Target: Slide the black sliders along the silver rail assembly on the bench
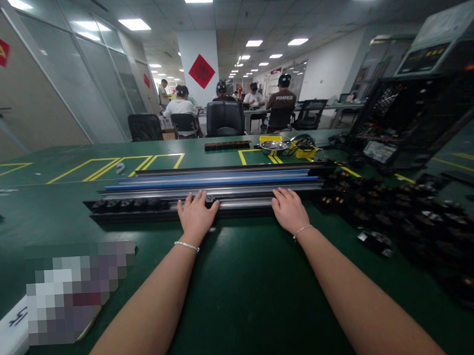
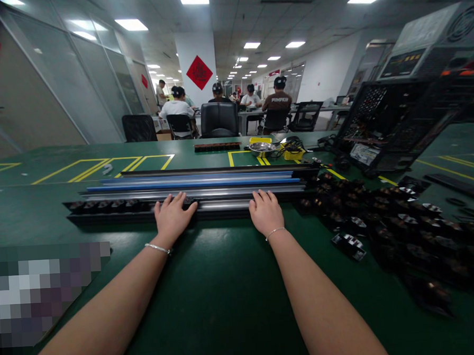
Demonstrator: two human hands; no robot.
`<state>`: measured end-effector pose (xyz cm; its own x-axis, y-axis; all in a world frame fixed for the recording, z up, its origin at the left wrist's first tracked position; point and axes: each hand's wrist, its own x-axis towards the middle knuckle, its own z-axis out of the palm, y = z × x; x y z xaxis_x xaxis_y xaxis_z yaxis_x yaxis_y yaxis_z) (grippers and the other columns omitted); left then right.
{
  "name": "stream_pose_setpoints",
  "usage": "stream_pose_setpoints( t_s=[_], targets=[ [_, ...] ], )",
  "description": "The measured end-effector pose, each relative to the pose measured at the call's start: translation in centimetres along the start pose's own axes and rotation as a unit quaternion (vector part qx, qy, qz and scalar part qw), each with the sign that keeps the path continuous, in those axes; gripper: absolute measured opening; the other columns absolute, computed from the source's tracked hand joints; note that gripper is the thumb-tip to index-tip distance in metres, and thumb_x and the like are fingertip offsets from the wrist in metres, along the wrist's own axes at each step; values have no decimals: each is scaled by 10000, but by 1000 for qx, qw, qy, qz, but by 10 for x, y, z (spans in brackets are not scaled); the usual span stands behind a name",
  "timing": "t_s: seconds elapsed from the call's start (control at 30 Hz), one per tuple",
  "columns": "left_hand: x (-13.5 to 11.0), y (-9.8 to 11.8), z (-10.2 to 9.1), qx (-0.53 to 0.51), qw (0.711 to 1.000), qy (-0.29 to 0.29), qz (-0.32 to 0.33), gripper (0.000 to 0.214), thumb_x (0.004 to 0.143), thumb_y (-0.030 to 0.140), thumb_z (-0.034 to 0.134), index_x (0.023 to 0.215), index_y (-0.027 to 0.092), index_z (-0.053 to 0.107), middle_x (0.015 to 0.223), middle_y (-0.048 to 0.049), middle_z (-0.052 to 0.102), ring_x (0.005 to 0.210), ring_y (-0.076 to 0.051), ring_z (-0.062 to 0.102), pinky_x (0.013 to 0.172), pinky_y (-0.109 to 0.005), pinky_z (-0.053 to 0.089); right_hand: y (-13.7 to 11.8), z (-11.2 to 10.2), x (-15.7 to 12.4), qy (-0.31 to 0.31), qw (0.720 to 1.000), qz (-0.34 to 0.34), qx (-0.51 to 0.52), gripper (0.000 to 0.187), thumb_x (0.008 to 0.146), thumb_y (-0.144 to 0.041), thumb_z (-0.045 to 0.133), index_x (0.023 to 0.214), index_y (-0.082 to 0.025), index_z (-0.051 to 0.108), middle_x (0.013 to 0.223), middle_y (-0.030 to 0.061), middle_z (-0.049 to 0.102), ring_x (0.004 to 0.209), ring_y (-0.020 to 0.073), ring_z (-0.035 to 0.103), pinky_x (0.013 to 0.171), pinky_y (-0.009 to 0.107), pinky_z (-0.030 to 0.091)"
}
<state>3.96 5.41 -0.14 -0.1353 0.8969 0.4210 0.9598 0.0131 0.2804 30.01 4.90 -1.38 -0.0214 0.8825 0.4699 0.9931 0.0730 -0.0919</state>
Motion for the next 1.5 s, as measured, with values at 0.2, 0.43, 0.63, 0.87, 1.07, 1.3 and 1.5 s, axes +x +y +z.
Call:
stream_pose_setpoints(
  t_s=[0.2,0.43,0.63,0.87,1.07,1.3,1.5],
  targets=[
    [-3,4,-1,3,1000,-8,13,503,825,559,388,1223,305,565,1373,-17,489,1334,-286,318,1092,-549,134,2,2,0,-7,1000,4,6,492,918,-334,269,1285,-142,535,1336,102,510,1277,247,358,1058,417,294],
    [-2,3,-3,0,1000,-15,16,521,826,571,379,1234,299,556,1378,-25,483,1329,-288,328,1088,-556,135,1,2,0,-7,1000,3,11,506,916,-331,252,1282,-128,537,1338,106,507,1282,247,351,1060,417,291],
    [-4,3,0,5,999,-11,44,561,833,592,354,1257,275,539,1384,-46,476,1317,-281,351,1101,-533,123,1,1,0,-14,1000,7,17,512,917,-340,248,1290,-128,528,1344,109,501,1285,246,342,1061,416,289],
    [-6,7,0,29,997,-15,68,604,849,602,304,1290,245,512,1394,-51,463,1317,-271,355,1110,-503,136,0,0,0,-19,1000,11,11,507,919,-333,249,1289,-129,529,1349,101,497,1289,248,336,1061,405,283],
    [-6,6,-2,59,995,-29,72,653,859,618,233,1322,227,477,1416,-43,432,1327,-255,339,1109,-497,148,1,1,1,-17,1000,8,10,499,919,-329,258,1288,-134,531,1343,102,503,1283,242,350,1056,410,288],
    [-6,6,-2,60,994,-28,83,681,856,634,205,1326,220,472,1419,-50,427,1326,-262,340,1097,-514,173,-1,-1,0,-12,1000,12,7,493,919,-326,263,1286,-139,535,1340,98,507,1285,250,340,1052,407,296],
    [-6,5,-1,59,994,-28,86,670,854,635,216,1320,231,480,1420,-56,427,1326,-263,342,1096,-511,177,-1,-1,-1,-9,1000,13,6,497,918,-331,261,1276,-137,544,1336,95,511,1277,253,346,1062,401,283]
  ],
)
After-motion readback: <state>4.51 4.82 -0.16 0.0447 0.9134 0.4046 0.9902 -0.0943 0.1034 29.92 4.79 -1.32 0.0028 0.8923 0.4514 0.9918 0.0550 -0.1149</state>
